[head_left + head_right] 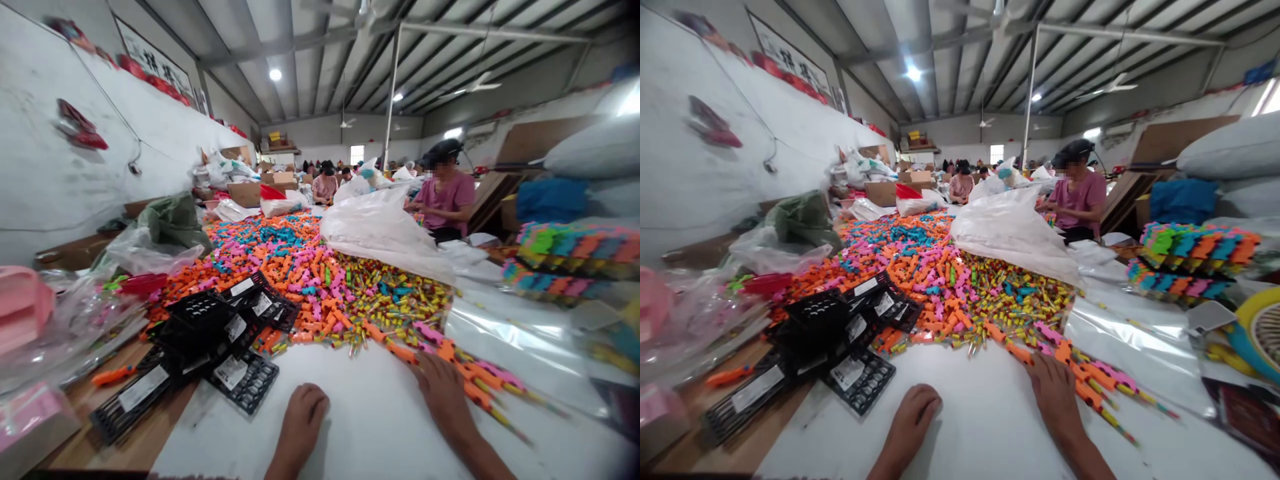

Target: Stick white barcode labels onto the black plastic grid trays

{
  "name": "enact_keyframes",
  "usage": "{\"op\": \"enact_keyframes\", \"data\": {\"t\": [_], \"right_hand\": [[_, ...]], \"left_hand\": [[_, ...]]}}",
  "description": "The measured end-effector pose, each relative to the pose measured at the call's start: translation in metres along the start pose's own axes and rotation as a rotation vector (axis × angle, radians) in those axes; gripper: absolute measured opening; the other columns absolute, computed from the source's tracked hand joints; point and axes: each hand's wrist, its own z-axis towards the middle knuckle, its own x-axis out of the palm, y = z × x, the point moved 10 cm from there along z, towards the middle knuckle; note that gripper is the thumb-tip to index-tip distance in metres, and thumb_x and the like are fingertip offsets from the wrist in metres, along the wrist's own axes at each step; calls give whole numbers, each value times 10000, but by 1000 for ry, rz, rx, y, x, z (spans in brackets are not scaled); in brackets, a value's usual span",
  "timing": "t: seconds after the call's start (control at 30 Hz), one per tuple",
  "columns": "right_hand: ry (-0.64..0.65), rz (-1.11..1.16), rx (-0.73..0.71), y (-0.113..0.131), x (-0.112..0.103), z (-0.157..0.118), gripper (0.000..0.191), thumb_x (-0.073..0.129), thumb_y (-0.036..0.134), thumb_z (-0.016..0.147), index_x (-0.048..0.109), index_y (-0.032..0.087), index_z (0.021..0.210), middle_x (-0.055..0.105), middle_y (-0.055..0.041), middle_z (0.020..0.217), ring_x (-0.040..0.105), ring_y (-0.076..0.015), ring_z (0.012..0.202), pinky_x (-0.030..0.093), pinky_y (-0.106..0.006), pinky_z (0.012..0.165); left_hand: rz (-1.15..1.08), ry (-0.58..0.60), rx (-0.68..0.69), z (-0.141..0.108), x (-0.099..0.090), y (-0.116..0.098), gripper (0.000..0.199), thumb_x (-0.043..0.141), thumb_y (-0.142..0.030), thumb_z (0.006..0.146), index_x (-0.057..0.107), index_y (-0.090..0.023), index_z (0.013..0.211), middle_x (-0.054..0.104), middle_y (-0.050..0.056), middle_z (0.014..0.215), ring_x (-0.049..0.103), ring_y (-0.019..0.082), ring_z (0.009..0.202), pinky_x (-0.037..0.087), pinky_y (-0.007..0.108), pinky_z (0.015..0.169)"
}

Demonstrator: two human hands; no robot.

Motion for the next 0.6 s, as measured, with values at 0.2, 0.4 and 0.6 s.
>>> {"op": "enact_keyframes", "data": {"t": [0.2,0.4,0.6], "right_hand": [[58,48,3,5,-1,2,419,325,391,997,634,141,1132,662,-136,1118,551,-267,1060,354,-417,948],[144,16,117,-4,3,4,365,344,279,961,637,178,1154,630,-123,1216,522,-292,1132,343,-460,959],[103,105,45,-6,-4,-11,387,388,328,936,592,226,1249,621,-106,1250,541,-306,1147,346,-489,995]], "left_hand": [[14,27,23,3,-2,-5,342,423,-416,946,676,-194,889,657,94,943,595,215,932,503,369,861],[283,-88,120,-3,-5,6,286,481,-413,923,684,-231,1008,666,92,1060,608,230,1006,513,385,887],[747,-228,201,-8,8,22,502,501,-398,894,485,-222,1365,507,128,1409,473,305,1278,454,461,958]]}}
